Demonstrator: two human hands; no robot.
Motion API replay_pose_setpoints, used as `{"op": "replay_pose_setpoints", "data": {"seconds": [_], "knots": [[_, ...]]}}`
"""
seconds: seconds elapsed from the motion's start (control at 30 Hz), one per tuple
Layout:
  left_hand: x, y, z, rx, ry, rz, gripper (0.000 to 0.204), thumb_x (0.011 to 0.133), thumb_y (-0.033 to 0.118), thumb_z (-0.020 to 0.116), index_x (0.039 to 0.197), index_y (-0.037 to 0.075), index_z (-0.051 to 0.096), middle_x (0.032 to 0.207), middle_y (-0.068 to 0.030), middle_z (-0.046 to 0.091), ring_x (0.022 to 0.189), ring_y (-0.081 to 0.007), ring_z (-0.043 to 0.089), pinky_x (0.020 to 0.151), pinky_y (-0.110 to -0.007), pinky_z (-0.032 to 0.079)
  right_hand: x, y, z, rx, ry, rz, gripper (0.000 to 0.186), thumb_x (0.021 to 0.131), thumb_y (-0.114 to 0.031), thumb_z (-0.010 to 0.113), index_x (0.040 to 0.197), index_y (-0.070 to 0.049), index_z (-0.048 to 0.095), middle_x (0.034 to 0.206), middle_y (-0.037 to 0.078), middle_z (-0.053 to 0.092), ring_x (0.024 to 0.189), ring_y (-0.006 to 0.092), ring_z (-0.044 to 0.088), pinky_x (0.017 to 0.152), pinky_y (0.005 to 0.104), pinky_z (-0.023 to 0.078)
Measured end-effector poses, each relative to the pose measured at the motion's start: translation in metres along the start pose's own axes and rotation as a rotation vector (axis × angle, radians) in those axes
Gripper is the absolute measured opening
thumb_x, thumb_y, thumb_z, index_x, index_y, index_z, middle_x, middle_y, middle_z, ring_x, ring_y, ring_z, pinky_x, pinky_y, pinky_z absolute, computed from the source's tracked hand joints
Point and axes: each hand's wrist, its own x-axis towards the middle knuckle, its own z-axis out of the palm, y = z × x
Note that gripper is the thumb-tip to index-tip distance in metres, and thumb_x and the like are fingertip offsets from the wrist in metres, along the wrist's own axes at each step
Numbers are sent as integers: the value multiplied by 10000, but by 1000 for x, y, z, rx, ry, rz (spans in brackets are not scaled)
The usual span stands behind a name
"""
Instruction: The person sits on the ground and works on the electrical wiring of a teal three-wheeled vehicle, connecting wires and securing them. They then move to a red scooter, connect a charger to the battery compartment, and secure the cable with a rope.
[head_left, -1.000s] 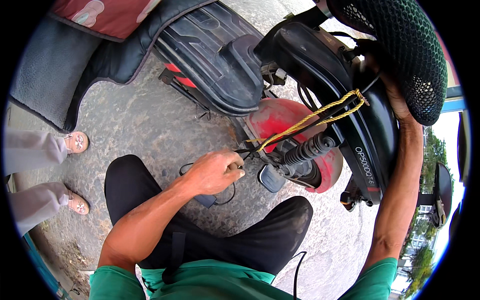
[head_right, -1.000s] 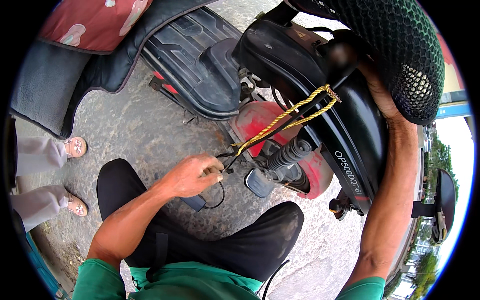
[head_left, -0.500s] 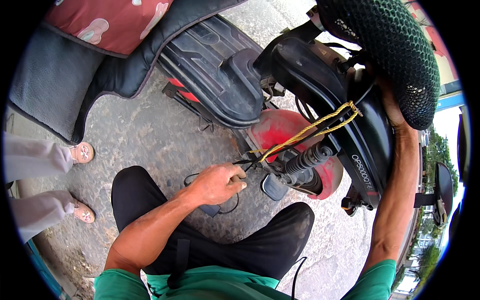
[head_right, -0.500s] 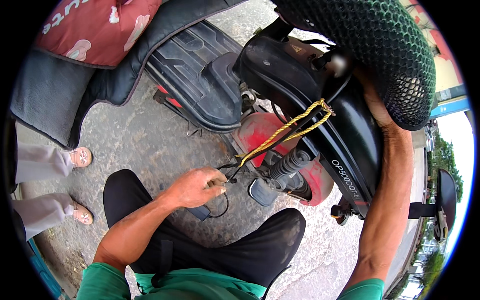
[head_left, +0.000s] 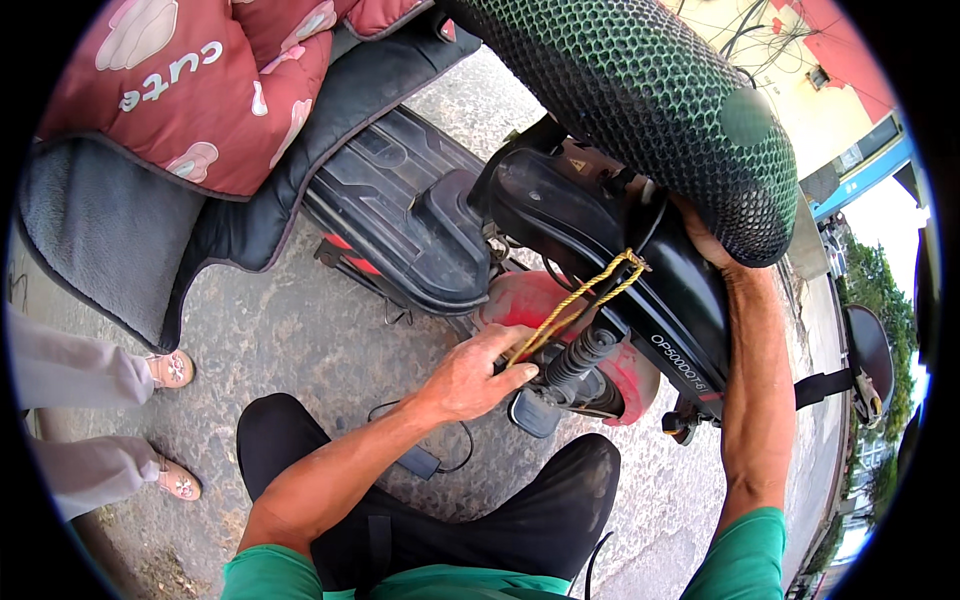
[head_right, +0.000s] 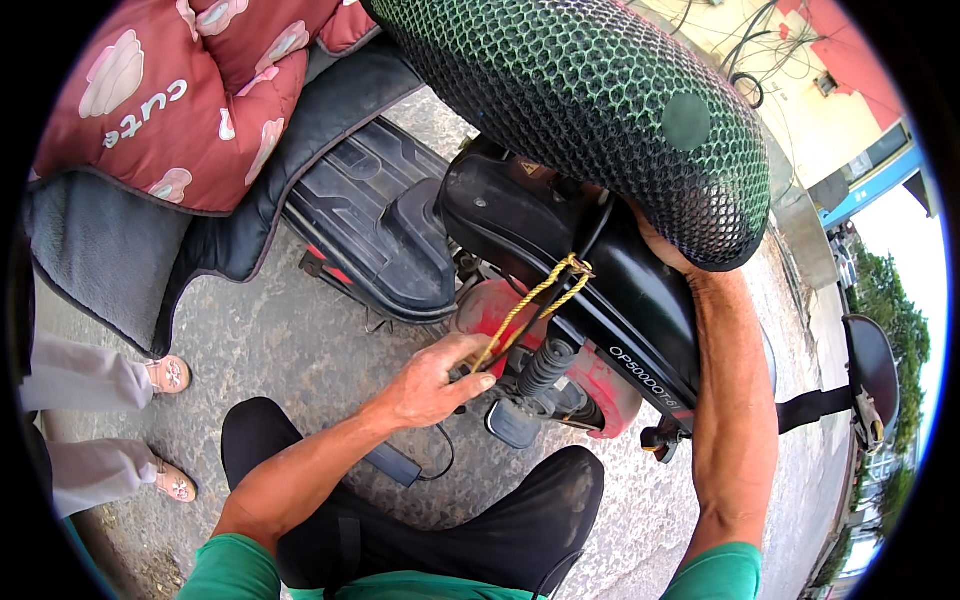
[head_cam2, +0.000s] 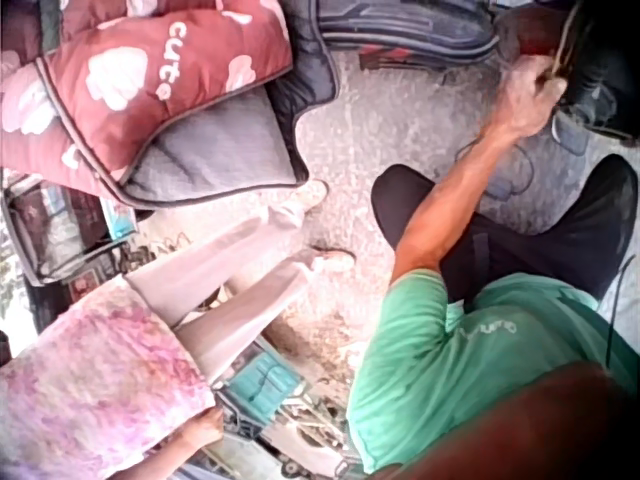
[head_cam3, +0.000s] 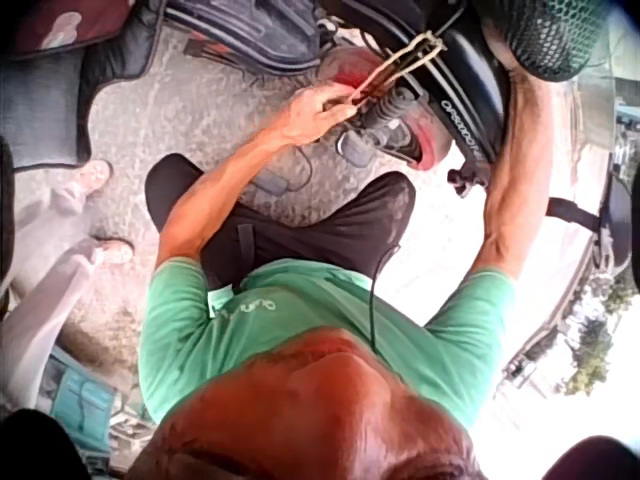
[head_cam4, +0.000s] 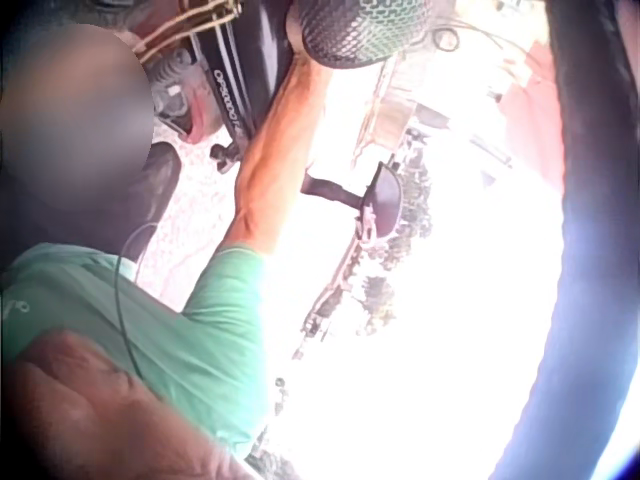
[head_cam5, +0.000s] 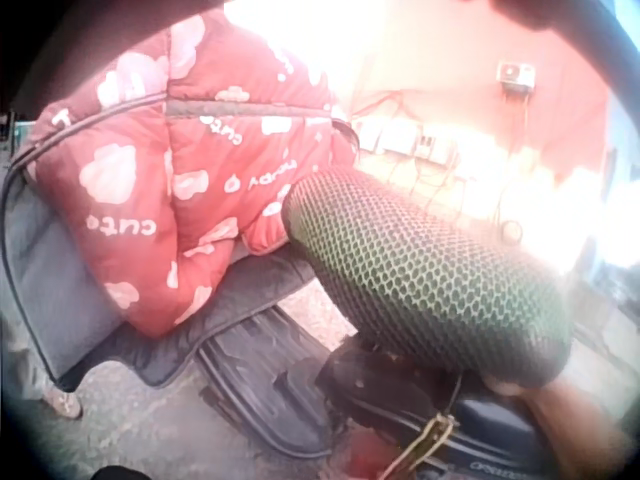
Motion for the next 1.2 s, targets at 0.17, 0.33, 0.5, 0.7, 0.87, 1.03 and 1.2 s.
{"op": "replay_pose_setpoints", "data": {"seconds": [0.17, 0.33, 0.5, 0.7, 0.87, 1.03, 1.2], "knots": [[13, 16, 12, 25, -91, 258, 166, 912, 163, 679, 953, 2, 677, 845, -111, 632, 847, -298, 611, 774, -409, 479, 1, 11, 3, -42, -13, 0, 282, 958, -256, 613, 1155, -74, 698, 1118, 151, 700, 1038, 307, 652, 935, 414, 499], [4, 31, 15, -81, -108, 341, 137, 897, 144, 691, 898, 12, 653, 816, -115, 607, 787, -302, 584, 730, -408, 473, 5, 22, 12, -12, -24, -10, 272, 955, -240, 611, 1158, -82, 700, 1124, 147, 699, 1033, 301, 651, 926, 408, 500], [-2, 49, 10, -221, -188, 315, 154, 890, 146, 700, 881, 4, 642, 803, -120, 611, 760, -299, 603, 694, -405, 475, 4, 17, 9, 9, 17, -79, 227, 941, -208, 636, 1121, -97, 718, 1082, 129, 710, 996, 290, 658, 888, 398, 506], [1, 55, 1, -280, -179, 304, 201, 896, 162, 716, 811, -5, 644, 722, -90, 607, 655, -218, 604, 608, -354, 466, 6, 52, 26, 39, 55, -89, 210, 915, -189, 651, 1080, -76, 715, 1036, 139, 707, 964, 300, 659, 862, 407, 512], [7, 53, -20, -352, -151, 160, 264, 945, 184, 679, 755, 5, 638, 645, -30, 596, 600, -96, 555, 556, -290, 443, 5, 34, 17, -28, -25, 10, 259, 940, -231, 632, 1127, -68, 707, 1089, 153, 703, 1002, 298, 658, 900, 407, 508], [13, 48, -33, -476, -119, 18, 321, 992, 227, 606, 787, -12, 673, 673, -36, 630, 649, -92, 570, 594, -278, 461, 4, 18, 10, 136, -66, 114, 285, 947, -271, 649, 1153, -85, 711, 1122, 132, 708, 1042, 287, 653, 935, 404, 494], [14, 45, -39, -466, -114, -38, 352, 1008, 277, 587, 812, 2, 685, 687, -24, 624, 661, -85, 551, 610, -267, 445, 3, 12, 6, 93, -50, 77, 305, 947, -290, 658, 1179, -98, 706, 1163, 129, 697, 1082, 279, 640, 970, 405, 475]]}}
